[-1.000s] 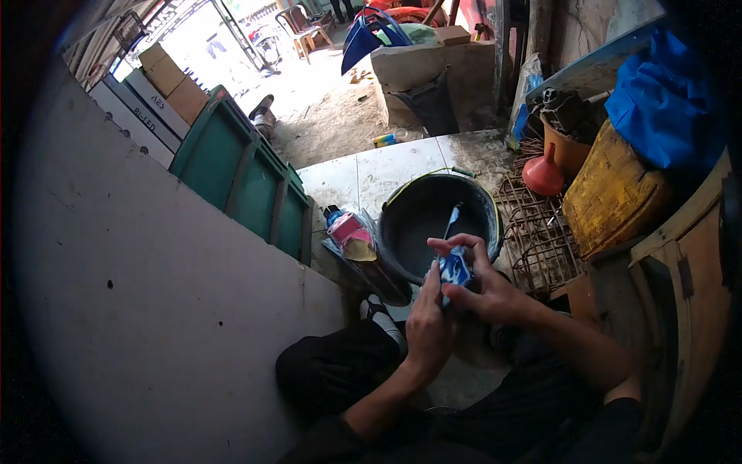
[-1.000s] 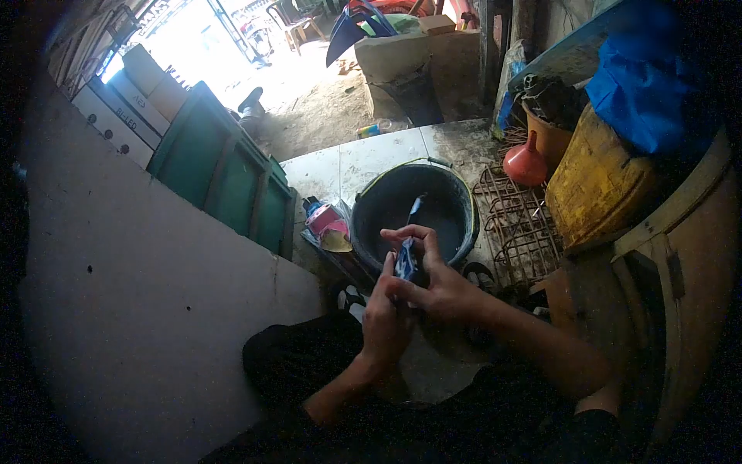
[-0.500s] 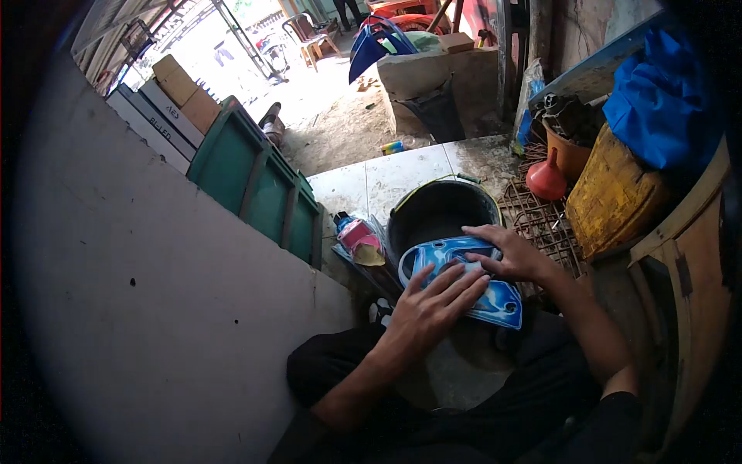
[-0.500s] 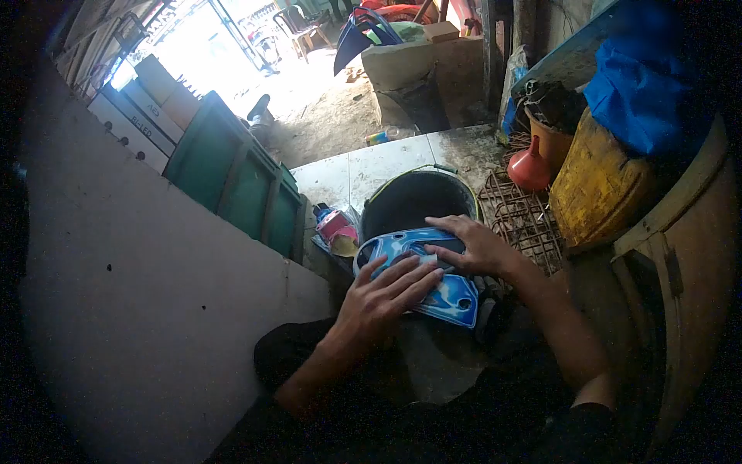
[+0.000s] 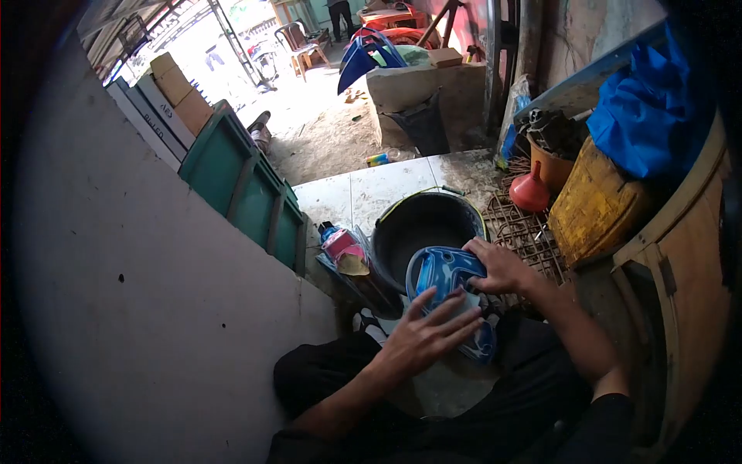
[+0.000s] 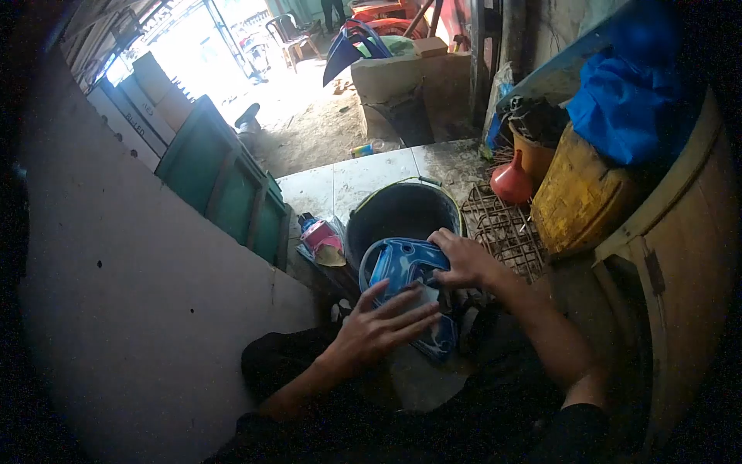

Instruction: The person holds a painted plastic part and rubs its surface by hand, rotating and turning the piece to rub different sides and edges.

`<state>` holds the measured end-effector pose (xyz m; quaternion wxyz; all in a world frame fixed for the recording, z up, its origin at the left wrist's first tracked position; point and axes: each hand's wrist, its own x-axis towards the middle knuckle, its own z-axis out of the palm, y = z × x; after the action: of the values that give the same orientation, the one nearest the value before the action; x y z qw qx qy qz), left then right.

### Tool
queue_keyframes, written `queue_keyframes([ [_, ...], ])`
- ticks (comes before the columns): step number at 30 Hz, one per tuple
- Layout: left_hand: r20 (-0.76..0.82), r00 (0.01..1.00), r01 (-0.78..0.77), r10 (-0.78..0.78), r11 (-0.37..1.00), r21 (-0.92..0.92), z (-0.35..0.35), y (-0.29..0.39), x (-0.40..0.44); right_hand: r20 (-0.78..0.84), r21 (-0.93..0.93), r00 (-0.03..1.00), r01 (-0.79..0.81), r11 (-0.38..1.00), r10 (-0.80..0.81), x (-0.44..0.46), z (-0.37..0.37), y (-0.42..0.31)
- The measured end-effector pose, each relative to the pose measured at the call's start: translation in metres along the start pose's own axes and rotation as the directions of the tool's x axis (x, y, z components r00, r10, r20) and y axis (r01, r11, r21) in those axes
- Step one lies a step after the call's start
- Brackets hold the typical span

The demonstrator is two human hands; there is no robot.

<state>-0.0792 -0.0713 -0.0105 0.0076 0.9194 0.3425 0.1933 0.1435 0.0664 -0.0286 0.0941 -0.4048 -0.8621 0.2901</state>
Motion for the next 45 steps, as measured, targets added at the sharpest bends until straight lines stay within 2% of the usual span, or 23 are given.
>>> queue_keyframes([
  [3,0.019,1.0,0.002,-0.003,0.999,0.04,0.001,0.007,-0.001,-0.182,0.088,0.981,0.091,0.992,-0.074,0.01,0.013,0.0],
  [7,0.044,0.996,0.076,-0.076,0.997,0.001,-0.004,0.004,-0.002,-0.199,0.165,0.979,0.074,0.983,-0.04,0.014,0.019,-0.001],
  [9,0.035,0.994,0.103,-0.101,0.994,-0.044,-0.003,0.002,-0.003,-0.057,0.063,0.996,-0.061,0.996,0.064,0.014,0.018,-0.003],
  [10,0.016,0.997,0.074,-0.073,0.995,-0.064,-0.001,0.002,-0.004,-0.052,0.059,0.997,-0.059,0.997,0.062,0.014,0.02,-0.004],
  [13,0.018,0.999,0.028,-0.026,0.996,-0.083,0.002,0.006,-0.004,-0.219,-0.01,0.973,0.067,0.998,-0.068,0.013,0.021,-0.012],
  [16,0.053,0.999,-0.003,0.006,0.998,-0.065,0.005,0.007,-0.003,-0.153,0.051,0.988,-0.008,0.999,0.016,0.013,0.017,-0.01],
  [17,0.005,0.998,0.065,-0.065,0.996,-0.062,0.006,0.006,-0.002,-0.153,0.055,0.988,-0.007,0.998,0.015,0.013,0.016,-0.011],
  [18,-0.044,0.99,0.132,-0.135,0.989,-0.061,0.006,0.005,-0.002,-0.147,0.03,0.984,-0.097,0.995,0.1,0.014,0.014,-0.012],
  [20,-0.039,0.98,0.195,-0.194,0.981,0.017,0.004,-0.001,0.001,-0.141,0.007,0.973,-0.184,0.983,0.183,0.014,0.008,-0.016],
  [22,-0.106,0.911,0.408,-0.398,0.908,0.098,0.0,-0.006,0.006,-0.249,-0.036,0.929,-0.292,0.956,0.275,0.013,0.001,-0.023],
  [24,-0.105,0.913,0.405,-0.395,0.908,0.108,0.008,-0.002,0.005,-0.264,-0.075,0.925,-0.304,0.95,0.275,0.012,-0.002,-0.022],
  [26,0.028,0.99,0.14,-0.139,0.989,-0.04,0.016,0.008,0.003,-0.303,-0.099,0.896,-0.369,0.924,0.326,0.008,-0.005,-0.02],
  [27,-0.018,0.999,0.027,-0.028,0.998,-0.048,0.024,0.011,0.001,-0.302,-0.096,0.895,-0.372,0.923,0.329,0.008,-0.006,-0.02],
  [28,-0.016,0.999,0.028,-0.028,0.998,-0.053,0.025,0.009,0.002,-0.318,-0.076,0.873,-0.412,0.908,0.369,0.008,-0.006,-0.021],
  [31,-0.098,0.903,0.409,-0.418,0.907,-0.099,0.017,-0.004,0.009,-0.332,-0.079,0.854,-0.449,0.89,0.401,0.004,-0.011,-0.028],
  [34,0.065,0.94,0.339,-0.334,0.937,-0.081,0.012,-0.003,0.004,-0.287,-0.108,0.859,-0.468,0.877,0.423,0.003,-0.017,-0.037],
  [36,0.104,0.972,0.219,-0.209,0.971,-0.096,0.014,0.001,0.004,-0.236,-0.153,0.858,-0.497,0.854,0.457,0.002,-0.015,-0.035],
  [38,0.117,0.983,0.167,-0.141,0.953,-0.253,0.014,0.007,0.005,-0.228,-0.174,0.861,-0.495,0.851,0.454,0.001,-0.013,-0.033],
  [40,-0.12,0.95,0.282,-0.287,0.958,-0.061,0.031,-0.007,0.005,-0.251,-0.128,0.823,-0.55,0.825,0.51,0.004,-0.012,-0.03],
  [42,-0.088,0.884,0.441,-0.46,0.881,-0.173,0.01,-0.012,0.009,-0.23,-0.109,0.822,-0.554,0.825,0.521,0.001,-0.02,-0.038],
  [43,-0.072,0.906,0.408,-0.416,0.907,-0.104,0.014,-0.014,0.008,-0.199,-0.137,0.837,-0.538,0.832,0.509,0.0,-0.021,-0.038],
  [44,-0.015,0.941,0.326,-0.337,0.921,-0.214,0.014,-0.009,0.006,-0.169,-0.162,0.852,-0.52,0.839,0.495,-0.001,-0.021,-0.038],
  [45,0.035,0.975,0.221,-0.219,0.951,-0.215,0.016,-0.004,0.004,-0.173,-0.156,0.854,-0.516,0.842,0.491,-0.001,-0.018,-0.035],
])
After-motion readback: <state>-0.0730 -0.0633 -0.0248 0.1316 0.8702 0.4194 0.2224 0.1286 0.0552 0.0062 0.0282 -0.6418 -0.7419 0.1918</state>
